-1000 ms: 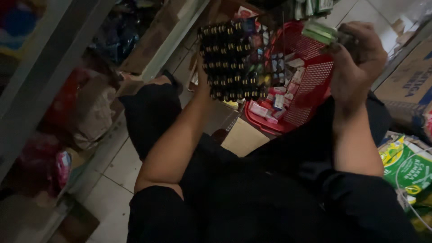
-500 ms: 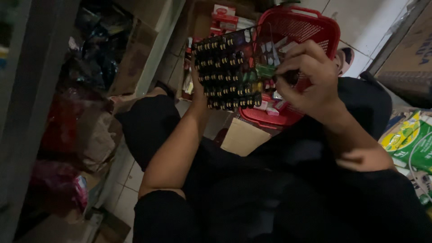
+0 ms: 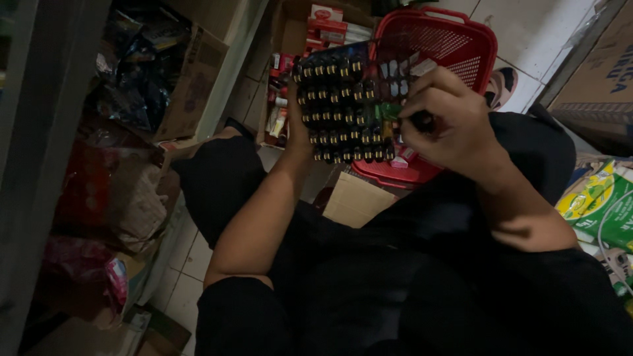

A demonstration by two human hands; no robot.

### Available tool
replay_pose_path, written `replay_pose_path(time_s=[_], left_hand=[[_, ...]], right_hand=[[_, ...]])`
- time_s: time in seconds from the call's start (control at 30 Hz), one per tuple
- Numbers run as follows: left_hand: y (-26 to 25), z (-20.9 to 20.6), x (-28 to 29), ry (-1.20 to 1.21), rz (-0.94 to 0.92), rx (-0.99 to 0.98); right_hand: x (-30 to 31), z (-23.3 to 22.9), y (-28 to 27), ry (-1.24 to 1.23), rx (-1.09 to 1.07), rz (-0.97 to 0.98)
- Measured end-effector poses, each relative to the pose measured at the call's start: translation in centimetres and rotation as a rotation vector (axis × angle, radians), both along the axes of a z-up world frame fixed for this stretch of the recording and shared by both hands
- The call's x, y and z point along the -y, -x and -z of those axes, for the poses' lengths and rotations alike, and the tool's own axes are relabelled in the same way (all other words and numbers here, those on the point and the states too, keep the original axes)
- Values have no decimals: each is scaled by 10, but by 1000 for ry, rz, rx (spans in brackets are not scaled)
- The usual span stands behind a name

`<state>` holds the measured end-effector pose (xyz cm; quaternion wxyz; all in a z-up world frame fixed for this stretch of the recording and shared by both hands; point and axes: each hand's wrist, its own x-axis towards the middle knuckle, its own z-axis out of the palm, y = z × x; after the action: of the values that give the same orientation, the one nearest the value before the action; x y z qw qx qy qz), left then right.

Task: The person sits on the floor and transfers small bottles from a red plastic basket into a black plastic grid tray. They handle the bottles one by one, placing them into the grid slots. Later, they handle small boxes from the basket and place them into a cardboard box.

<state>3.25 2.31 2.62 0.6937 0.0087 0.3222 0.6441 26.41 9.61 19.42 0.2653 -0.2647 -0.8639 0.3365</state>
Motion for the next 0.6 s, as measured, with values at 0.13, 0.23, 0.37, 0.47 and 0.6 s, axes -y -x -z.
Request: replay_pose_path(time_s=[0.13, 0.23, 0.37, 0.47, 0.6], left_hand=[[0, 9, 6, 104, -7, -67], [2, 28, 4, 228, -64, -77], [5, 33, 0, 180, -98, -39], [9, 14, 3, 104, -61, -7], [7, -9, 6, 59, -21, -80]], right_hand=[[0, 4, 10, 17, -28, -71], [-2, 0, 11, 4, 32, -84], [-9, -3, 14, 92, 51, -181], [-10, -5, 15, 117, 73, -223], [-10, -8, 17, 157, 90, -261]])
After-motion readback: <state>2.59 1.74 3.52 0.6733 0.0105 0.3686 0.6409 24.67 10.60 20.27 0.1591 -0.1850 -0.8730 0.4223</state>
